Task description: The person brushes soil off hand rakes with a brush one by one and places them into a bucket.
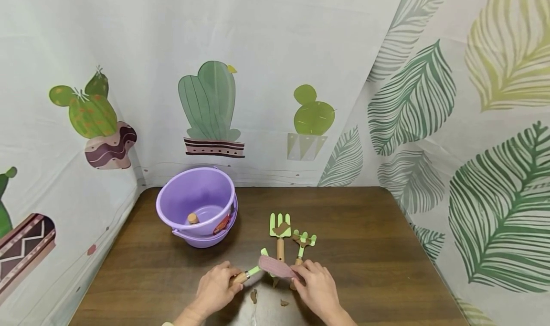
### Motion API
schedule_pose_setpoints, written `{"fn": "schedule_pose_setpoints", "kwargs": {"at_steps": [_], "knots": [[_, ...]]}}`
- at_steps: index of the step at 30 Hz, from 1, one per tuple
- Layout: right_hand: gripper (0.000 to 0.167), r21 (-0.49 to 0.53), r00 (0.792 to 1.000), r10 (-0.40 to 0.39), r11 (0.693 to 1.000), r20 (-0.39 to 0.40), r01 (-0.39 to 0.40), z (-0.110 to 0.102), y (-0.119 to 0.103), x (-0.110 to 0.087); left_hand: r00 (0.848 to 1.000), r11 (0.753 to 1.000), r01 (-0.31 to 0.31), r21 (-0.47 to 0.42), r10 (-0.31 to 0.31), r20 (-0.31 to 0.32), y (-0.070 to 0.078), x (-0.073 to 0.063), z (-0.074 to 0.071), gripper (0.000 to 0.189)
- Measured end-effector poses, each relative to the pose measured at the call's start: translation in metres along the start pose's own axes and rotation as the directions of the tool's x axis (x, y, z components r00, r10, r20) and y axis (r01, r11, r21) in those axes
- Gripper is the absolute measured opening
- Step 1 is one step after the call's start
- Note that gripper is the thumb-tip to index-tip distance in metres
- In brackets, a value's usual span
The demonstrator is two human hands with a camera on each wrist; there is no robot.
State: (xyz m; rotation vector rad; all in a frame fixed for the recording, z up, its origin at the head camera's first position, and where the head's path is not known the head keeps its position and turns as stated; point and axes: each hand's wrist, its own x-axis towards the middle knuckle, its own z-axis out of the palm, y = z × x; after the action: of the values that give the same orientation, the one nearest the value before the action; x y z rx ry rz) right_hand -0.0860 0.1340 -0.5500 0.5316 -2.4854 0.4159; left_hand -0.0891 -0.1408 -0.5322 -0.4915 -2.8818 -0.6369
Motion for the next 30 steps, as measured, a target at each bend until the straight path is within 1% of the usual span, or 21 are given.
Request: {"fn": "schedule_pose_setpoints", "kwargs": {"at_steps": [4, 8, 12, 18, 25, 30], "knots": [[0.027, -0.017, 0.998, 0.059, 0.998, 0.031, -0.058, -0.003, 0.008, -0.003, 0.999, 1.0, 0.024, 0.013, -0.024, -0.022, -0.005, 0.0, -0.002, 0.024], [0.027, -0.038, 0.994, 0.093, 0.995, 0.052, -0.091, -0.004, 0.018, -0.008, 0.998, 0.998, 0.052, 0.032, -0.051, -0.036, -0.009, 0.0, -0.003, 0.025], [0.027, -0.045, 0.994, 0.096, 0.995, 0.052, -0.094, -0.004, 0.022, -0.01, 0.998, 0.997, 0.06, 0.041, -0.059, -0.036, -0.01, 0.0, -0.004, 0.025], [0.027, -0.032, 0.993, 0.106, 0.994, 0.043, -0.104, -0.005, 0.021, -0.008, 0.998, 0.998, 0.056, 0.029, -0.055, -0.03, -0.009, -0.001, -0.006, 0.024], [0.026, -0.037, 0.99, 0.124, 0.992, 0.063, -0.122, -0.007, 0.02, -0.007, 0.998, 0.998, 0.055, 0.028, -0.054, -0.029, -0.01, -0.001, -0.006, 0.024], [0.027, -0.041, 0.992, 0.122, 0.992, 0.038, -0.12, -0.008, 0.022, -0.006, 0.998, 0.998, 0.059, 0.023, -0.058, -0.026, -0.011, -0.001, -0.008, 0.026]]}}
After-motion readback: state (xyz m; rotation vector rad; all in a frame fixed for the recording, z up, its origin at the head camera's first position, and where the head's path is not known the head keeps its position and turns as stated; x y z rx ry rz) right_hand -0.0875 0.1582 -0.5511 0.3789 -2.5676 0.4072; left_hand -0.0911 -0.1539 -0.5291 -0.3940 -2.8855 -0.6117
